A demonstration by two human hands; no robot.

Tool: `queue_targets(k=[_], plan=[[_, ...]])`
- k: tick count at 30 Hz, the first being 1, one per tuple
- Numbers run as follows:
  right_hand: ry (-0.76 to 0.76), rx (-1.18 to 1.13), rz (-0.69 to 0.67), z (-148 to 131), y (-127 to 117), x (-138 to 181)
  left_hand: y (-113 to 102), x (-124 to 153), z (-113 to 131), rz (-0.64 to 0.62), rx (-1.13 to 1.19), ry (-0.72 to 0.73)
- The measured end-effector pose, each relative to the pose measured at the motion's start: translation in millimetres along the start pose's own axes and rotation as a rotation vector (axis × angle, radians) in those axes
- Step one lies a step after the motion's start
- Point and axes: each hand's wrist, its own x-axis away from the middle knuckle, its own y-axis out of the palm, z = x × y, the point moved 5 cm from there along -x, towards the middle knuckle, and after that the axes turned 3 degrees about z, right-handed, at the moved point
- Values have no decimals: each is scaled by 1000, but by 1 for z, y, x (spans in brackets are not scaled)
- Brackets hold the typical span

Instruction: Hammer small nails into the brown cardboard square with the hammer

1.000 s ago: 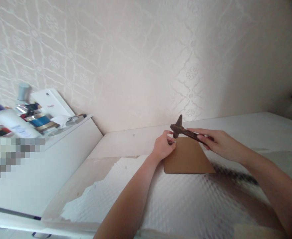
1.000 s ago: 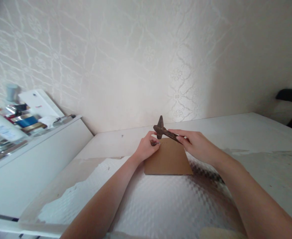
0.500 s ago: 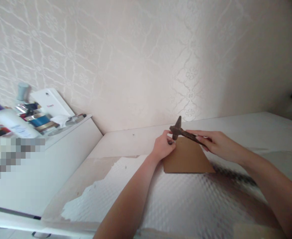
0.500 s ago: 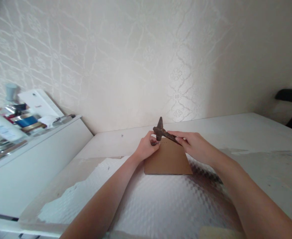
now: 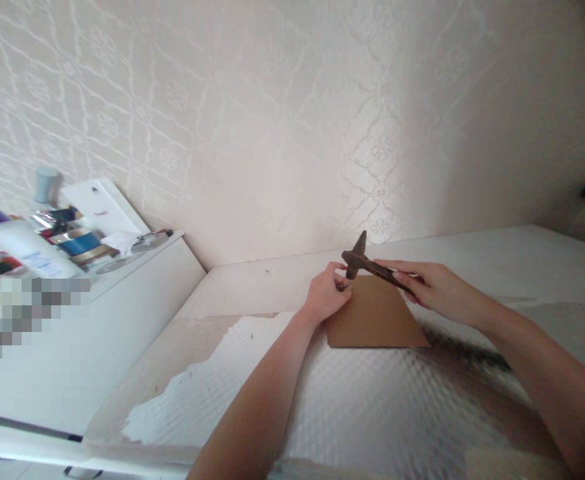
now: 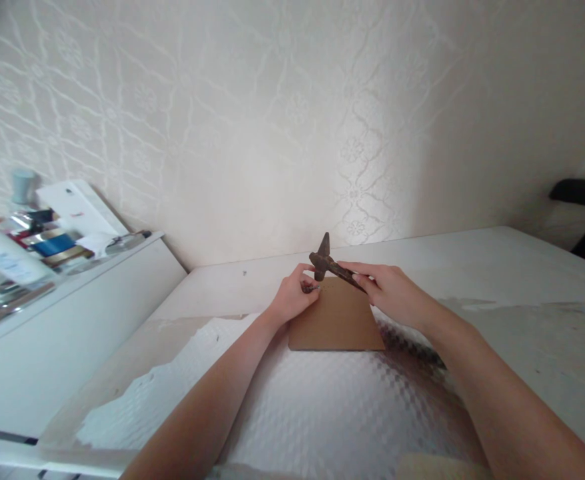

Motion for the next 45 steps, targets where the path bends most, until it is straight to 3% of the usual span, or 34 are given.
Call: queue_targets(k=[20, 45], plan=[[-153, 22, 14, -8, 2, 0, 0, -1, -2, 16, -15, 1], [-190, 42, 14, -8, 3, 1, 0, -1, 0, 3, -44, -3]])
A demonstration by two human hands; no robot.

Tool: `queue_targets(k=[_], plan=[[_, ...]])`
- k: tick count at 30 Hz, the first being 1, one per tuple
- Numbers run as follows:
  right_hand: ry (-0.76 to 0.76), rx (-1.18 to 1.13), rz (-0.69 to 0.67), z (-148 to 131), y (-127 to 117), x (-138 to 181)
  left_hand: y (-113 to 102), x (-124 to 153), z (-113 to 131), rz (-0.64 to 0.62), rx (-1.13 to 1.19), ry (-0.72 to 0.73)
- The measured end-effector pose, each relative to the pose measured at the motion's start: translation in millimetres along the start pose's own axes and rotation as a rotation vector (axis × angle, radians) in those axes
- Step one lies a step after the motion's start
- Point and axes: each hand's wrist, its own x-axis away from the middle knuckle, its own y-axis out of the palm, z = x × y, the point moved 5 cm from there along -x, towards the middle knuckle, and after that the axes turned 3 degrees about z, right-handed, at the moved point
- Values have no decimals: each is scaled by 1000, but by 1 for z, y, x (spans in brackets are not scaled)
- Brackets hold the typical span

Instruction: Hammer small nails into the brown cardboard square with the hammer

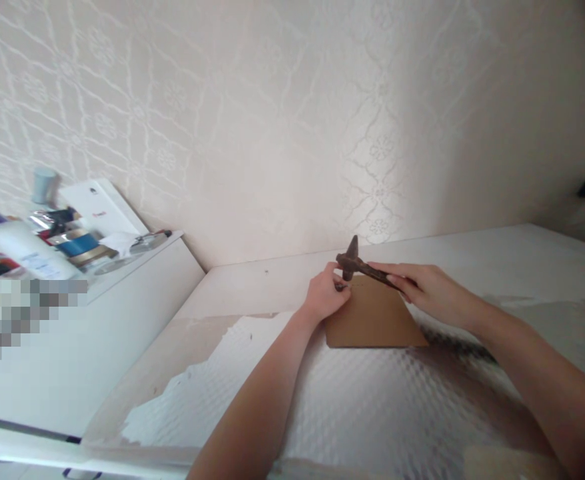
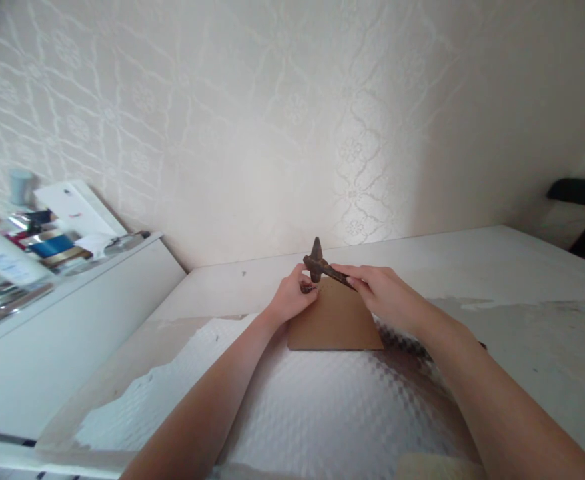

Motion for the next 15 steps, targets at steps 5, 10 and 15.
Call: queue_targets(k=[5, 10, 15], plan=[[17, -11, 31, 0, -2, 0, -2, 2, 2, -39, 31, -35], [27, -12, 0, -1, -1, 0, -4, 2, 0, -105, 133, -53], [56, -12, 8, 2, -2, -1, -2, 2, -7, -154, 319, -55]])
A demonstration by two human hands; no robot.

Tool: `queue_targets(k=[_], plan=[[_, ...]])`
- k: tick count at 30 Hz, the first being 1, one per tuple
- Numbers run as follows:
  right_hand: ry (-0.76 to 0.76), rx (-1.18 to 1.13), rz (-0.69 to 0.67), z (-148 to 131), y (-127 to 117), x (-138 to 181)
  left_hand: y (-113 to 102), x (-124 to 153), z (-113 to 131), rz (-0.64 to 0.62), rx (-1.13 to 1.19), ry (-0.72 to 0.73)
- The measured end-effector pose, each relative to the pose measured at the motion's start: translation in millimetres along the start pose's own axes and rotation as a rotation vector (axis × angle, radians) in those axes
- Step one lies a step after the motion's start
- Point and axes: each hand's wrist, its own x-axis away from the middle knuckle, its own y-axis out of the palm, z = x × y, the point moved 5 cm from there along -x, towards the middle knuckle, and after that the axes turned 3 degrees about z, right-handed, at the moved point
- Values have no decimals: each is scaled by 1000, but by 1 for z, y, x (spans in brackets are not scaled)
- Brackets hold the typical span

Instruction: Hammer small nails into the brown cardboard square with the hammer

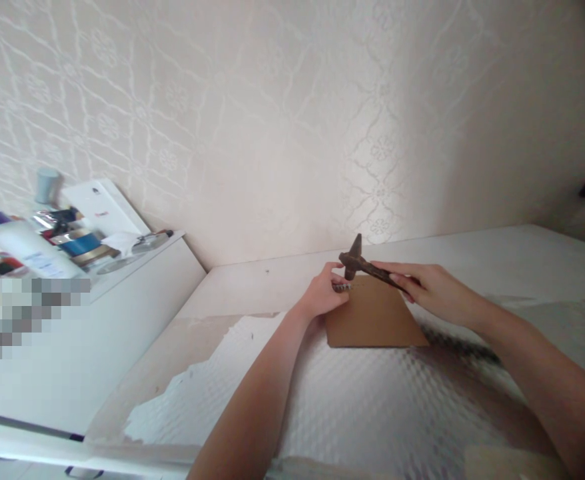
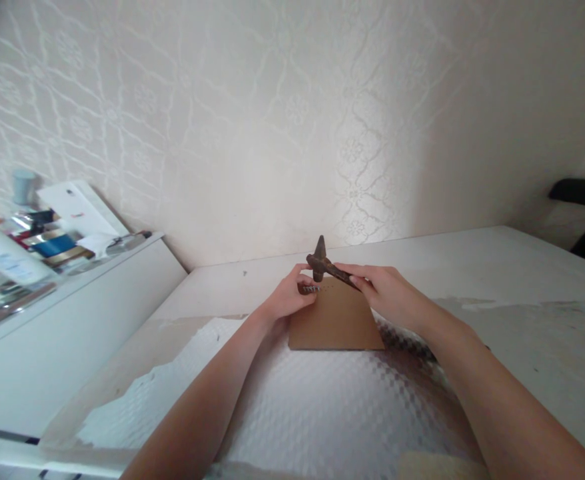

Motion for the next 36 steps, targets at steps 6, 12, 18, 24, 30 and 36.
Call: queue_targets(k=[6, 12, 18, 24, 30, 36], plan=[[7, 22, 11, 1, -1, 0, 0, 0, -3, -34, 67, -1], [-10, 6, -22, -1, 2, 0, 0, -1, -4, -34, 74, -17], [-31, 17, -5, -3, 1, 0, 0, 1, -2, -40, 92, -18], [-55, 21, 24, -4, -1, 0, 0, 1, -1, -39, 125, -21], [-65, 39, -8, -3, 0, 0, 1, 2, -1, -36, 135, -26], [-87, 66, -34, -2, 3, 0, 1, 0, -3, -44, 91, -27]])
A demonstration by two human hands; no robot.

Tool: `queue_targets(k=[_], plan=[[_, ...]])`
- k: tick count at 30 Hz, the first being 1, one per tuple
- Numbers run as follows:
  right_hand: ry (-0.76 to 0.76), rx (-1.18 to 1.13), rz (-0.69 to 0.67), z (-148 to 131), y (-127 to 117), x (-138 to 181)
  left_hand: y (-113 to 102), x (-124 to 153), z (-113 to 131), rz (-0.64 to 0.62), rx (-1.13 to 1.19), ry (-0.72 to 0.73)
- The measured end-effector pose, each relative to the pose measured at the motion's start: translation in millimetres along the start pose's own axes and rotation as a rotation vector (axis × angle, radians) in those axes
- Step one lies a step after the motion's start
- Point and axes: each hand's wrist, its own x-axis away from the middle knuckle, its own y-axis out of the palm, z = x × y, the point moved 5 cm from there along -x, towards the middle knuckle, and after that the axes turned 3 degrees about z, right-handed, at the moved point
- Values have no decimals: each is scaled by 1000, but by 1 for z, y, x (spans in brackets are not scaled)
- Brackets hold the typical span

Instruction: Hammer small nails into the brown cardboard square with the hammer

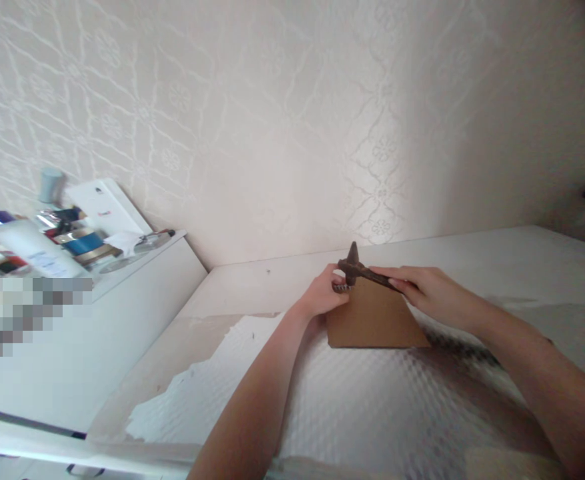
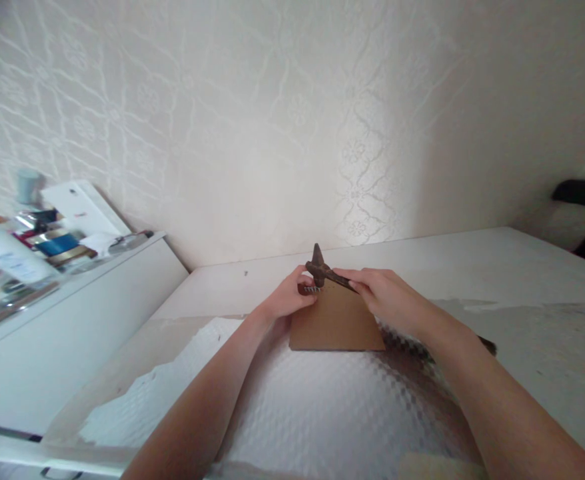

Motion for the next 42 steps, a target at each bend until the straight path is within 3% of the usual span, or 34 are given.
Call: queue_targets(k=[4, 15, 34, 42], plan=[[5, 28, 31, 0, -2, 0, 0, -1, -2, 2, 4, -2], [-15, 82, -45, 5, 3, 0, 0, 1, 4, 0, -3, 16], [-15, 145, 35, 1, -2, 2, 0, 0, 1, -6, 5, 14], [-45, 185, 1, 4, 0, 2, 0, -1, 0, -2, 19, 30]])
